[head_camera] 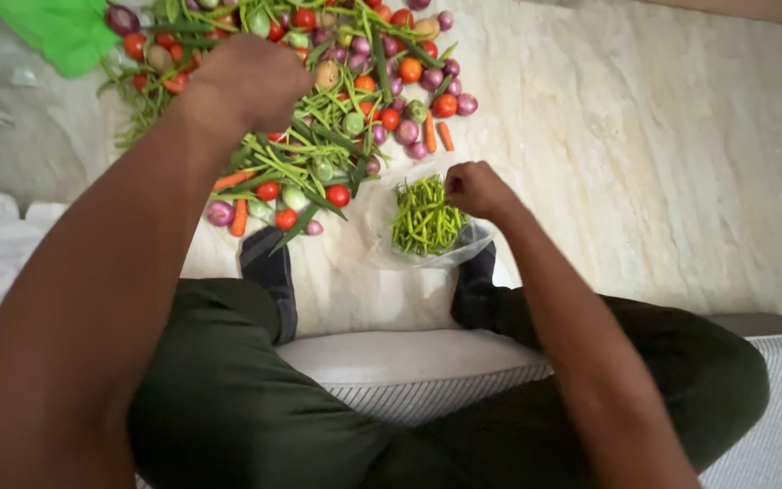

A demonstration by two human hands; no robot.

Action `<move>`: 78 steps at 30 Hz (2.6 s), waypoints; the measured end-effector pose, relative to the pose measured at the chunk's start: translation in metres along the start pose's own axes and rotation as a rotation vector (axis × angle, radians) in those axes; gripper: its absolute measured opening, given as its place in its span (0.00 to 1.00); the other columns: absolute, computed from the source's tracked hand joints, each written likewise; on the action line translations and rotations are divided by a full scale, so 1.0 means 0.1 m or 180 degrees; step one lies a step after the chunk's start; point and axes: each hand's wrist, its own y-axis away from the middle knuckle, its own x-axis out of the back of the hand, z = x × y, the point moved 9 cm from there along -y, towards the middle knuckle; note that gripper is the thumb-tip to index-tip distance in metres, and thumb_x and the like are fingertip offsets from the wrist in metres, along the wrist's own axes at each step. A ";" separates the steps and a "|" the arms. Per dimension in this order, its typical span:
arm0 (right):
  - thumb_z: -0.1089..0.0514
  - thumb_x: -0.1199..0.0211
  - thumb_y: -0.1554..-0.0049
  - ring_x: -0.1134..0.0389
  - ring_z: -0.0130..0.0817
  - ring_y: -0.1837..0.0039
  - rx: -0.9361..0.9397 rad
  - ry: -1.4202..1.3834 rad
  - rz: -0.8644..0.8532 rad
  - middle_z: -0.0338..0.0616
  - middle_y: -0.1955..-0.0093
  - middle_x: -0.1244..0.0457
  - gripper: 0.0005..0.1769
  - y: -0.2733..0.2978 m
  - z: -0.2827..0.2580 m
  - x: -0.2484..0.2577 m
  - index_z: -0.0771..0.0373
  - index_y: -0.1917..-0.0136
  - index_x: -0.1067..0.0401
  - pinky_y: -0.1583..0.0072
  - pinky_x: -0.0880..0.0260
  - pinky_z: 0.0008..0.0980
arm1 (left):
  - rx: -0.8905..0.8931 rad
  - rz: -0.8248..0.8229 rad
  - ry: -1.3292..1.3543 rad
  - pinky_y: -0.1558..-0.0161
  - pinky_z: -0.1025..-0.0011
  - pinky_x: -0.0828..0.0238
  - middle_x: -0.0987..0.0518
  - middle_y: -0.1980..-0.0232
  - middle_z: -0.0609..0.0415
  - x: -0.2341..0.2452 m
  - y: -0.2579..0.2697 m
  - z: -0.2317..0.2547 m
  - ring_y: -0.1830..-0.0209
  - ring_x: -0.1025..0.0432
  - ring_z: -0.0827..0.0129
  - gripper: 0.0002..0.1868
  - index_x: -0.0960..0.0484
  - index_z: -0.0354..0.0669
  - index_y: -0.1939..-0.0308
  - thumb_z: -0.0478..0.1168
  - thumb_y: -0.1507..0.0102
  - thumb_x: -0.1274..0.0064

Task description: The person sorts through a large pile of vegetables on the floor, picking out green beans and placing them into a plastic bag by hand.

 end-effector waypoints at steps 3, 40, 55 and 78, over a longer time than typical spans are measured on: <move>0.64 0.31 0.54 0.26 0.42 0.59 -0.0133 -0.0331 0.0276 0.50 0.62 0.29 0.06 0.02 0.24 -0.22 0.63 0.60 0.22 0.53 0.26 0.37 | 0.0115 -0.0047 -0.0106 0.58 0.55 0.21 0.15 0.61 0.47 0.03 0.10 -0.03 0.59 0.18 0.53 0.08 0.12 0.44 0.65 0.36 0.47 0.43; 0.55 0.35 0.47 0.29 0.37 0.64 -0.0138 -0.0754 -0.0155 0.47 0.63 0.30 0.12 -0.90 -0.26 0.34 0.66 0.53 0.23 0.59 0.27 0.38 | 0.1102 0.1248 0.1856 0.52 0.51 0.26 0.16 0.57 0.42 0.34 1.13 -0.56 0.55 0.23 0.46 0.18 0.12 0.53 0.51 0.45 0.45 0.39; 0.54 0.34 0.48 0.27 0.50 0.49 0.0257 0.0795 -0.0014 0.53 0.51 0.28 0.15 -2.50 0.45 1.31 0.61 0.49 0.20 0.44 0.27 0.45 | 0.1382 -0.0181 0.1475 0.52 0.51 0.24 0.17 0.57 0.42 -0.17 0.50 -0.78 0.55 0.21 0.47 0.14 0.16 0.45 0.55 0.44 0.43 0.43; 0.58 0.36 0.49 0.61 0.40 0.15 -0.0592 0.1021 -0.0119 0.39 0.16 0.56 0.38 -3.37 1.42 0.02 0.48 0.25 0.37 0.31 0.48 0.72 | 0.0931 -0.0748 0.1342 0.54 0.55 0.22 0.17 0.61 0.48 -0.66 -0.41 -0.53 0.58 0.20 0.52 0.09 0.15 0.46 0.62 0.36 0.46 0.45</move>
